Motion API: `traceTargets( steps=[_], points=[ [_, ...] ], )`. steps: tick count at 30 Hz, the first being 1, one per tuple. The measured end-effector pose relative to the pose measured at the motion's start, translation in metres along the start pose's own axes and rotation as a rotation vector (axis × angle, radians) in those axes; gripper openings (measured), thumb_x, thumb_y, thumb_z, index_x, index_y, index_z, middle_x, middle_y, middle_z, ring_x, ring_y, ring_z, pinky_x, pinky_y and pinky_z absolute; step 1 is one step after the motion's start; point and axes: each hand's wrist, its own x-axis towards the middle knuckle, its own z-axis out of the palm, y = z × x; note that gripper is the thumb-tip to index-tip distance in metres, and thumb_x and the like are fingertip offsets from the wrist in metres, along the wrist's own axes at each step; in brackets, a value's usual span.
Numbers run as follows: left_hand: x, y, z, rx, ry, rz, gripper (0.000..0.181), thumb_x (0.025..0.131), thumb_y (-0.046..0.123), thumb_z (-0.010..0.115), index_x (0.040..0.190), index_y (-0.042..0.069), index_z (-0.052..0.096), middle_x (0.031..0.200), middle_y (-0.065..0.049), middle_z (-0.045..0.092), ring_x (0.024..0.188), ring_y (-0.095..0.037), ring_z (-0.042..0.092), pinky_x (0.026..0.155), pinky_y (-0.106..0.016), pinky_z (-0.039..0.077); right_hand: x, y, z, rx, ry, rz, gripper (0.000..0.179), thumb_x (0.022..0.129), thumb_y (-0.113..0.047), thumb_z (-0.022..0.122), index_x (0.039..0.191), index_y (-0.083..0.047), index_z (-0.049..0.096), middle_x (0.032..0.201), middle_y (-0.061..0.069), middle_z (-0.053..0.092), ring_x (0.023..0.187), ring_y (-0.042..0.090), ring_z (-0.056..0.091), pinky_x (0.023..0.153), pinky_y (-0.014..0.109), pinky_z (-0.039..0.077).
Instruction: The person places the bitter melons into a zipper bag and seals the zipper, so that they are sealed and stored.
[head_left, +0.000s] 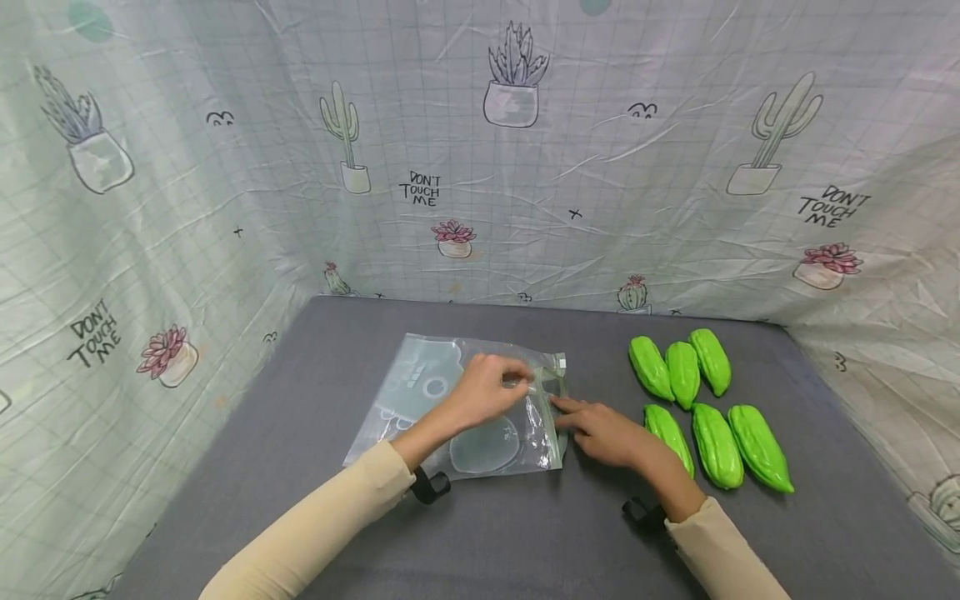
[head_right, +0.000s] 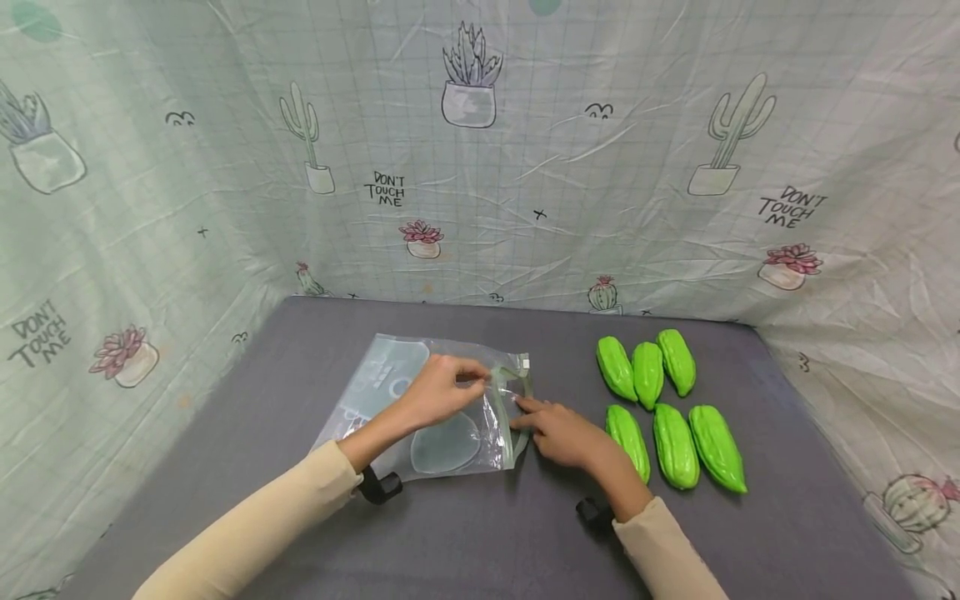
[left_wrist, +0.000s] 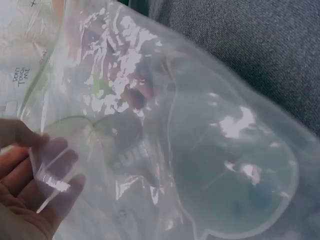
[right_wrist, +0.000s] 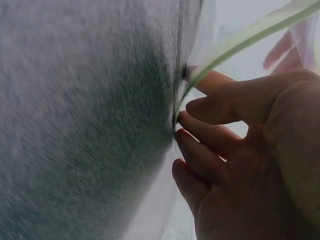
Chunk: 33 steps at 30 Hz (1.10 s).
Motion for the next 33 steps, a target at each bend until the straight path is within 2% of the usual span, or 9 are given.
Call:
traceTargets(
  steps=[3,8,13,19,27,31,33],
  points=[
    [0.001,-0.002,0.001,0.023,0.033,0.017,0.012,0.095,0.011,0.072,0.102,0.007,0.081,0.099,-0.005,0.082,0.087,-0.016,0.077,0.080,-0.025,0.060,0.001,0.004,-0.001,-0.004,-0.004,-0.004,0.043,0.095,0.006,0.050,0.133,-0.004,0.069,0.159,0.023,0.046,0.141,0.052,0.047,0.113,0.065,0.040],
    [0.004,-0.003,0.004,0.049,0.094,0.020,0.012,0.096,0.015,0.074,0.101,0.009,0.082,0.098,-0.004,0.082,0.086,-0.015,0.078,0.078,-0.025,0.060,0.002,0.008,-0.003,-0.014,0.008,-0.009,0.044,0.096,0.005,0.050,0.136,-0.003,0.066,0.158,0.023,0.047,0.141,0.052,0.047,0.114,0.064,0.040],
    [0.003,-0.001,0.010,0.052,0.144,0.012,0.012,0.095,0.014,0.075,0.103,0.008,0.081,0.100,-0.005,0.082,0.090,-0.017,0.078,0.079,-0.026,0.061,0.002,0.008,-0.002,-0.010,0.072,-0.061,0.044,0.098,0.005,0.050,0.139,-0.004,0.064,0.155,0.022,0.051,0.143,0.047,0.047,0.118,0.061,0.036],
    [0.002,0.000,0.012,0.040,0.160,-0.002,0.014,0.096,0.013,0.073,0.106,0.007,0.081,0.103,-0.005,0.081,0.095,-0.019,0.079,0.082,-0.030,0.062,-0.001,0.005,-0.008,-0.027,0.185,-0.086,0.039,0.098,0.003,0.055,0.135,0.000,0.066,0.148,0.021,0.059,0.135,0.042,0.057,0.108,0.057,0.048],
    [0.003,-0.002,0.011,0.046,0.190,-0.004,0.014,0.095,0.013,0.074,0.105,0.007,0.081,0.102,-0.004,0.082,0.096,-0.021,0.079,0.084,-0.034,0.062,-0.011,0.004,-0.026,-0.033,0.208,-0.055,0.038,0.099,-0.002,0.060,0.136,-0.002,0.065,0.147,0.022,0.060,0.128,0.039,0.063,0.096,0.054,0.054],
    [0.003,-0.003,0.013,0.079,0.196,-0.014,0.013,0.095,0.017,0.075,0.104,0.011,0.081,0.102,-0.002,0.082,0.095,-0.019,0.078,0.082,-0.031,0.061,-0.019,0.006,-0.037,-0.048,0.221,-0.051,0.039,0.099,-0.002,0.060,0.138,-0.001,0.064,0.147,0.021,0.059,0.126,0.038,0.064,0.089,0.049,0.054],
    [0.003,-0.004,0.014,0.099,0.197,-0.026,0.013,0.094,0.019,0.075,0.104,0.013,0.082,0.102,-0.001,0.081,0.093,-0.018,0.077,0.078,-0.028,0.059,-0.024,0.008,-0.044,-0.045,0.232,-0.040,0.039,0.100,-0.003,0.060,0.139,-0.002,0.063,0.149,0.021,0.058,0.128,0.039,0.062,0.092,0.051,0.054]
  ],
)
